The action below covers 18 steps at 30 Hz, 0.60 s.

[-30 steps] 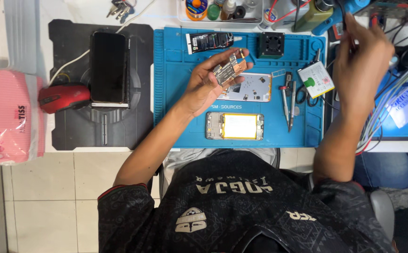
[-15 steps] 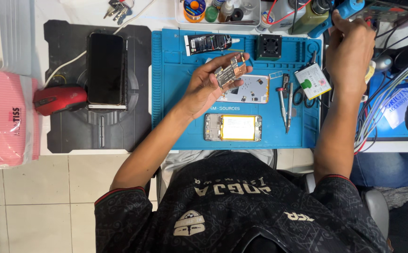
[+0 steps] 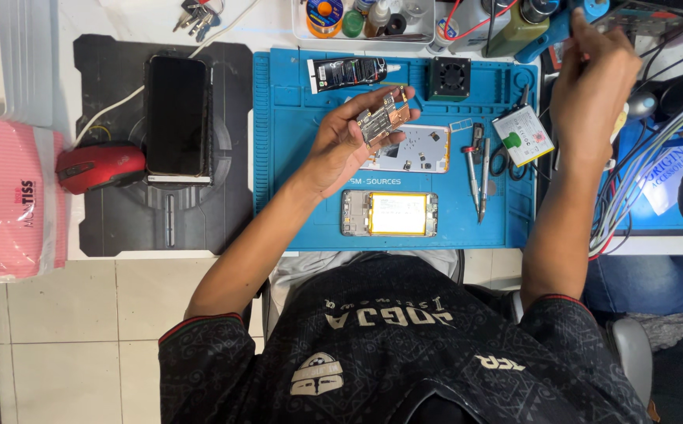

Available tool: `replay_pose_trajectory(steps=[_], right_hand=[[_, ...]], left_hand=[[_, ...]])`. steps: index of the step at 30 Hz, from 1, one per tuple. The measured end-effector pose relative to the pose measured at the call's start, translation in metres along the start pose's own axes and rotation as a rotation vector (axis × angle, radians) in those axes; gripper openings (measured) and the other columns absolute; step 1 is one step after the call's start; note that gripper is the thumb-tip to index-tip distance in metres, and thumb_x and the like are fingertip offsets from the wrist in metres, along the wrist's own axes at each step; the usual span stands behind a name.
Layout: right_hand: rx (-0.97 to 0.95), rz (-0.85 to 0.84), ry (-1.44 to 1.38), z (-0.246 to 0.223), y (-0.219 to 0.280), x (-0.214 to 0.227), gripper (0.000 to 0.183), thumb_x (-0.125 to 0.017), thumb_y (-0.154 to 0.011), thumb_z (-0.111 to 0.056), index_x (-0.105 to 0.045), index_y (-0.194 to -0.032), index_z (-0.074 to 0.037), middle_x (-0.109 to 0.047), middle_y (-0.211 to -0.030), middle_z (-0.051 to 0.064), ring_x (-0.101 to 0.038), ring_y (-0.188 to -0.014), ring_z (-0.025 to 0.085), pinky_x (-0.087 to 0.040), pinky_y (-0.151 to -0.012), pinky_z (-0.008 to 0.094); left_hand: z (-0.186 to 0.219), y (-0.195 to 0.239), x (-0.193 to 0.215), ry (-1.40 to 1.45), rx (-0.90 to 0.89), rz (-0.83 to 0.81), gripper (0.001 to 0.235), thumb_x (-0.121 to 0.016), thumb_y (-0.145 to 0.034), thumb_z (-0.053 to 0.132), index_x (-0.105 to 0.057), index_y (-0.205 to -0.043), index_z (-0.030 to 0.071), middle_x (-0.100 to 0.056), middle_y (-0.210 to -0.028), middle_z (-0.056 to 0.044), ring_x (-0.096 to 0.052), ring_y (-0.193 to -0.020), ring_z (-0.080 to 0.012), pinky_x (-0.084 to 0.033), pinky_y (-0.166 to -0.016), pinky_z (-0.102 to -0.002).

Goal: The person cleans a small electronic component with a brush and then uses tweezers to remove a tiny part from the component. The person then picks up a small black piece and places it onto the component.

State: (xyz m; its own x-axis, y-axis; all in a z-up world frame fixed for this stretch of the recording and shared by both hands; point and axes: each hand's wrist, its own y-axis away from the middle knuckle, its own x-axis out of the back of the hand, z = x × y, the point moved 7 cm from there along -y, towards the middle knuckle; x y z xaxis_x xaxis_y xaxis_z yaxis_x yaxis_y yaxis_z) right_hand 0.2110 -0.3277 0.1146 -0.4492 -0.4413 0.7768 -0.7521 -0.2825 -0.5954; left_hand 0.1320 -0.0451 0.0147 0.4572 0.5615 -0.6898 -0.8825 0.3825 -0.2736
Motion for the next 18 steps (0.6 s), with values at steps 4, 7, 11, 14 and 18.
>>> replay_pose_trajectory(steps=[4, 7, 11, 14, 18], right_hand=[[-0.047, 0.026, -0.009, 0.005, 0.004, -0.001, 0.036, -0.064, -0.096, 0.015, -0.073, -0.131, 0.008, -0.063, -0.096, 0.023, -0.061, -0.080, 0.033, -0.045, -0.071, 0.042], [-0.088, 0.015, -0.015, 0.006, 0.006, -0.005, 0.034, -0.066, -0.099, 0.014, -0.074, -0.132, 0.006, -0.064, -0.096, 0.022, -0.060, -0.081, 0.032, -0.045, -0.072, 0.042], [-0.052, 0.079, -0.083, -0.006, 0.007, 0.006, 0.045, -0.060, -0.097, 0.018, -0.069, -0.139, 0.006, -0.067, -0.102, 0.023, -0.063, -0.085, 0.032, -0.047, -0.073, 0.041], [-0.094, 0.077, -0.091, -0.017, 0.010, 0.016, 0.041, -0.058, -0.101, 0.014, -0.068, -0.139, 0.004, -0.065, -0.101, 0.020, -0.062, -0.083, 0.026, -0.047, -0.073, 0.038], [-0.291, 0.181, -0.238, -0.047, 0.024, 0.031, 0.030, -0.064, -0.104, 0.010, -0.070, -0.133, 0.007, -0.058, -0.079, 0.016, -0.048, -0.065, 0.022, -0.036, -0.058, 0.037]], left_hand=[[0.000, 0.000, 0.000, 0.017, -0.002, -0.005, 0.074, -0.069, -0.099, 0.053, -0.047, -0.156, 0.011, -0.049, -0.157, -0.013, -0.054, -0.143, -0.0293, -0.052, -0.114, -0.041], [0.000, 0.000, 0.000, 0.016, 0.002, -0.004, 0.074, -0.069, -0.099, 0.053, -0.048, -0.155, 0.010, -0.049, -0.159, -0.013, -0.054, -0.143, -0.0297, -0.052, -0.114, -0.041], [0.000, -0.001, 0.001, 0.020, 0.000, -0.003, 0.073, -0.069, -0.098, 0.053, -0.047, -0.155, 0.011, -0.049, -0.163, -0.013, -0.054, -0.143, -0.0294, -0.052, -0.114, -0.041], [0.000, 0.000, 0.002, 0.015, 0.000, -0.007, 0.074, -0.069, -0.099, 0.053, -0.048, -0.156, 0.011, -0.048, -0.160, -0.012, -0.054, -0.143, -0.0286, -0.053, -0.114, -0.040], [-0.001, -0.001, 0.002, 0.032, 0.002, -0.005, 0.073, -0.070, -0.099, 0.052, -0.046, -0.155, 0.012, -0.047, -0.159, -0.012, -0.054, -0.144, -0.0283, -0.052, -0.115, -0.041]])
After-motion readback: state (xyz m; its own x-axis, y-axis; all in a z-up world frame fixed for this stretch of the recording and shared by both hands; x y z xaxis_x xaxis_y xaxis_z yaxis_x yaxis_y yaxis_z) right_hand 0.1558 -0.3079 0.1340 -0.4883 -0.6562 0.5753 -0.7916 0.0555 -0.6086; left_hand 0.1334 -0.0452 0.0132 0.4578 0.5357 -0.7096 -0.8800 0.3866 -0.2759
